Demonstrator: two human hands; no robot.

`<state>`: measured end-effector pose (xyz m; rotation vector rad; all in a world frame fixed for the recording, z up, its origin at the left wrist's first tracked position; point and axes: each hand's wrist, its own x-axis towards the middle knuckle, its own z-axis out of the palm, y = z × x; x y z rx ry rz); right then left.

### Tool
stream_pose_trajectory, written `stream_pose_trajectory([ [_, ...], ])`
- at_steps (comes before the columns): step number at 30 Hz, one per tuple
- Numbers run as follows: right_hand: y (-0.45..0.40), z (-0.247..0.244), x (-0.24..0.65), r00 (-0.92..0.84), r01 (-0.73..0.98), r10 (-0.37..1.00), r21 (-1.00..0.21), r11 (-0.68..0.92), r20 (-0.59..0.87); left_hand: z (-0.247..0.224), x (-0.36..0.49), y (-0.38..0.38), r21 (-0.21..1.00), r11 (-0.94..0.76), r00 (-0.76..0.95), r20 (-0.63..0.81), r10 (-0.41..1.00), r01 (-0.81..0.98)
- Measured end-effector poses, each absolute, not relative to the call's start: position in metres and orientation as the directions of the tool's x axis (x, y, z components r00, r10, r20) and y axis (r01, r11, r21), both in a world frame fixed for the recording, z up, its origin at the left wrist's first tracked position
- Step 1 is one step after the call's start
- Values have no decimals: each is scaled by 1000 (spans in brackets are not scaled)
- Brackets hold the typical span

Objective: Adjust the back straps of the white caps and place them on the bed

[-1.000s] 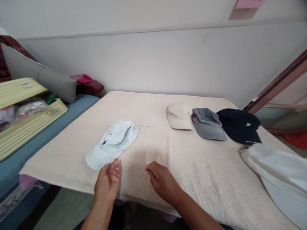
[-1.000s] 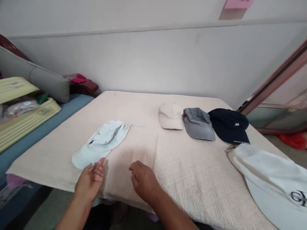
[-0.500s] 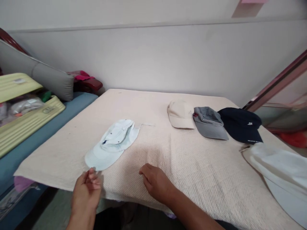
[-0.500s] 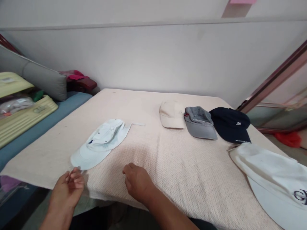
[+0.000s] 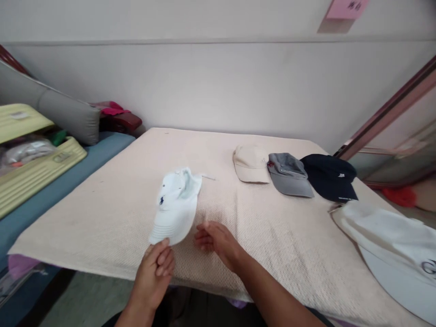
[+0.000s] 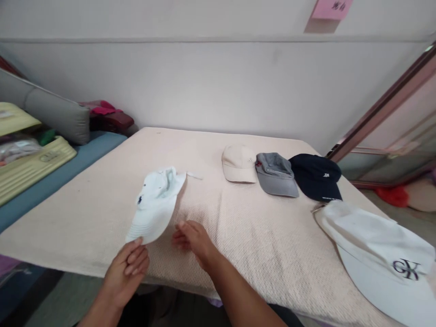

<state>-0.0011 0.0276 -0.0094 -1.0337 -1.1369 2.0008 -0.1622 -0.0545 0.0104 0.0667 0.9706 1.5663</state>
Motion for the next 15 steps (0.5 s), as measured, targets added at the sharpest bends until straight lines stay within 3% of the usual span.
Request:
stream_pose_trajectory([
  [2,38,-1,7,-513,-321,792,-782,-534,-331,6,-148,-60,679,136,-214,-406,889,-722],
  [5,57,16,29,-469,-555,830,-632,-542,-300,-3,-131,-70,782,275,-47,-362,931,-560],
  [9,70,33,64,-399,-665,857,-540,-516,-328,-10,-123,-77,812,465,211,-415,885,-353],
  [12,65,36,79,-400,-639,871,-595,-488,-285,-6,-127,-73,766,489,300,-392,870,-417],
  [15,55,35,84,-441,-568,864,-670,-478,-243,3,-136,-61,635,447,179,-441,879,-630],
])
